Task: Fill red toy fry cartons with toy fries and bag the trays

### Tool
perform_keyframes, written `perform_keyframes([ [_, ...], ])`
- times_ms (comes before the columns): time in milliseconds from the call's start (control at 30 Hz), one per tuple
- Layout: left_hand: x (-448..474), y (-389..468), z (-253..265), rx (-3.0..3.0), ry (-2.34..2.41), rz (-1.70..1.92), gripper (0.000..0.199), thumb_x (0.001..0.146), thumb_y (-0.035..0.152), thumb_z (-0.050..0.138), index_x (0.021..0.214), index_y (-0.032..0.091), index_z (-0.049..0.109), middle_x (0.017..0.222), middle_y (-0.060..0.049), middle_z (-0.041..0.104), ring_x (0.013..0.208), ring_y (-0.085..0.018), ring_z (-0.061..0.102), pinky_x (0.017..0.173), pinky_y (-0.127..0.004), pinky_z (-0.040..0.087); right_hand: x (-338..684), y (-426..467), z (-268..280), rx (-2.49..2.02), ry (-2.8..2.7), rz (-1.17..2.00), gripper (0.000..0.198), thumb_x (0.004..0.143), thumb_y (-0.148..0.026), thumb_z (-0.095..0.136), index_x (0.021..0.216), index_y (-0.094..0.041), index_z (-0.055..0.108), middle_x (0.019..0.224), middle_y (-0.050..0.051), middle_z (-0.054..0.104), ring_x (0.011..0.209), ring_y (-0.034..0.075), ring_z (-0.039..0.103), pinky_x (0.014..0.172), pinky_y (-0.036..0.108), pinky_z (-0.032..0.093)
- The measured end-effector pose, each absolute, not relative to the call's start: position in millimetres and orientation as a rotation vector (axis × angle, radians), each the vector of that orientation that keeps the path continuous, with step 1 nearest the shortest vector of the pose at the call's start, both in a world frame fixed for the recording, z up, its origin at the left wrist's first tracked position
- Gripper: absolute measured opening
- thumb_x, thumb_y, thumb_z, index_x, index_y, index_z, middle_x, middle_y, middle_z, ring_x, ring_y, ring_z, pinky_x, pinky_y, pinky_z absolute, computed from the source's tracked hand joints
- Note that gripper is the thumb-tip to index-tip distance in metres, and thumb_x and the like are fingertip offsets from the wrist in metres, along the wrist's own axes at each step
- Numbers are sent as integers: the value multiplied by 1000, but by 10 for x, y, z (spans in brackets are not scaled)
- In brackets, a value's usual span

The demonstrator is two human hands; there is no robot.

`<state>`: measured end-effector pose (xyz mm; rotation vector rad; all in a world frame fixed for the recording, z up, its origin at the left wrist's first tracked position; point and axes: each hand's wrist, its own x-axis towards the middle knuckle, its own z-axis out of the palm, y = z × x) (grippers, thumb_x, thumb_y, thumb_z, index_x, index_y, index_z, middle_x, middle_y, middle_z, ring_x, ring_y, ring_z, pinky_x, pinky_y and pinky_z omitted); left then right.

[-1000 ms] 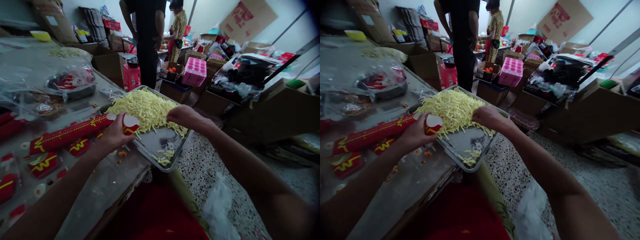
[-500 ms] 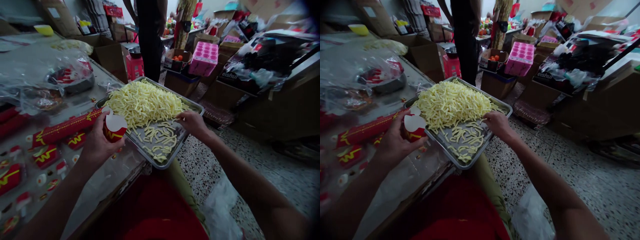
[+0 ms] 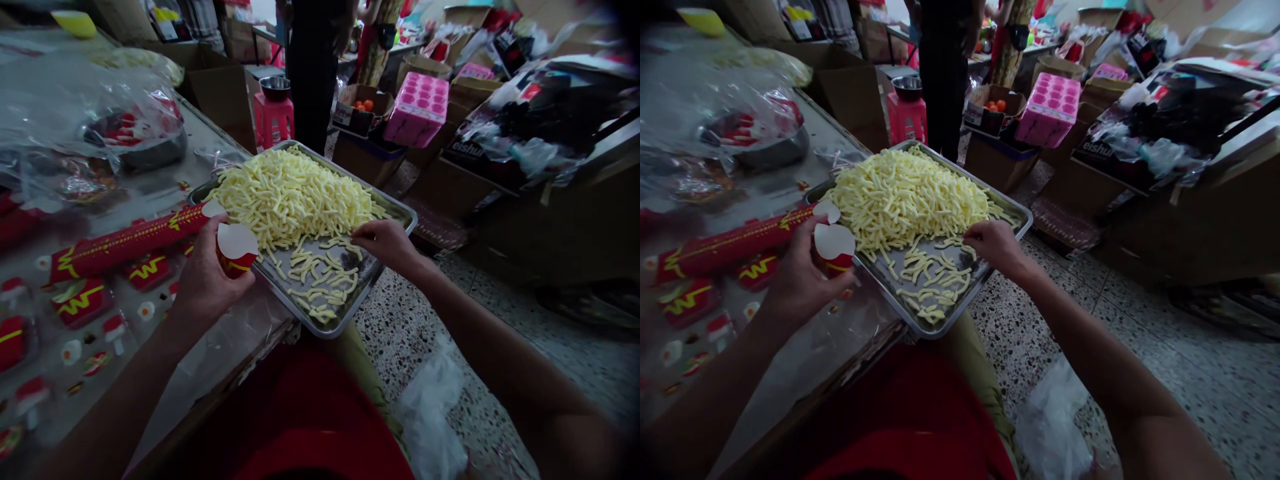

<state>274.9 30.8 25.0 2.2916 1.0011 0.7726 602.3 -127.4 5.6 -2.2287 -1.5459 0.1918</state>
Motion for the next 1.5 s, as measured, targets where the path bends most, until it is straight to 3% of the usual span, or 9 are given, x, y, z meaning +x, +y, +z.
perform_keyframes([
  [267, 3001, 187, 316, 2457, 820, 676, 95, 72, 24, 76, 159, 24, 37, 158, -10, 53, 139, -33, 58, 120, -45, 48, 5838, -1296, -24, -2605, -1752, 101, 23, 94, -24, 62, 100, -21, 84, 103, 9, 80, 94, 23, 72, 75, 31, 45],
  [433, 2937, 219, 230, 2458, 815, 634, 94, 73, 25, 78, 158, 23, 38, 159, -10, 54, 140, -32, 58, 120, -43, 48, 5907, -1269, -71, -2831, -1554, 180, 22, 82, -32, 72, 97, -21, 84, 93, 9, 80, 87, 25, 70, 67, 32, 39],
  [567, 2935, 213, 165, 2464, 839, 543, 95, 74, 26, 79, 159, 22, 38, 158, -12, 54, 142, -33, 57, 120, -44, 48, 5829, -1341, 74, -2606, -1500, 232, 15, 74, -29, 80, 86, -21, 82, 90, 4, 77, 81, 20, 67, 69, 29, 41],
  [767, 3138, 131, 239, 2579, 885, 298, 98, 72, 22, 79, 161, 17, 37, 156, -17, 53, 142, -37, 56, 116, -48, 50, 5511, -1179, -20, -2255, -1874, 206, 11, 74, -18, 76, 85, -22, 79, 84, 3, 76, 86, 21, 67, 82, 31, 42],
  [967, 3085, 201, 252, 2613, 892, 147, 101, 74, 25, 80, 163, 15, 34, 156, -20, 53, 142, -37, 55, 117, -47, 49, 5645, -1062, -258, -2297, -1855, 274, 12, 72, -12, 71, 79, -21, 76, 81, 1, 76, 77, 18, 65, 70, 27, 37],
  [1100, 3087, 234, 299, 2667, 887, 133, 98, 74, 25, 79, 161, 15, 37, 155, -19, 54, 139, -36, 57, 116, -44, 50, 5725, -1079, -107, -2235, -1569, 338, 15, 67, -14, 77, 82, -18, 77, 73, -1, 72, 68, 15, 62, 65, 25, 39],
  [1200, 3256, 202, 377, 2719, 794, 110, 98, 73, 23, 80, 161, 13, 38, 156, -19, 52, 140, -35, 56, 117, -43, 48, 5603, -1018, 193, -2111, -1484, 324, 15, 70, -15, 77, 85, -17, 78, 71, -2, 71, 65, 12, 60, 64, 24, 40],
  [1367, 3682, 109, 375, 2653, 667, 213, 88, 68, 18, 82, 150, 12, 50, 146, -17, 60, 133, -34, 61, 114, -43, 50, 5282, -859, 697, -2163, -1982, 99, 13, 85, -13, 67, 84, -18, 79, 85, 4, 76, 75, 14, 61, 68, 27, 35],
  [1500, 3835, 71, 215, 2507, 494, 496, 92, 60, 17, 87, 145, 12, 52, 146, -17, 60, 136, -34, 58, 118, -45, 48, 5225, -869, 803, -2066, -2042, 283, 18, 91, -13, 63, 90, -19, 80, 89, 1, 77, 78, 13, 62, 71, 26, 36],
])
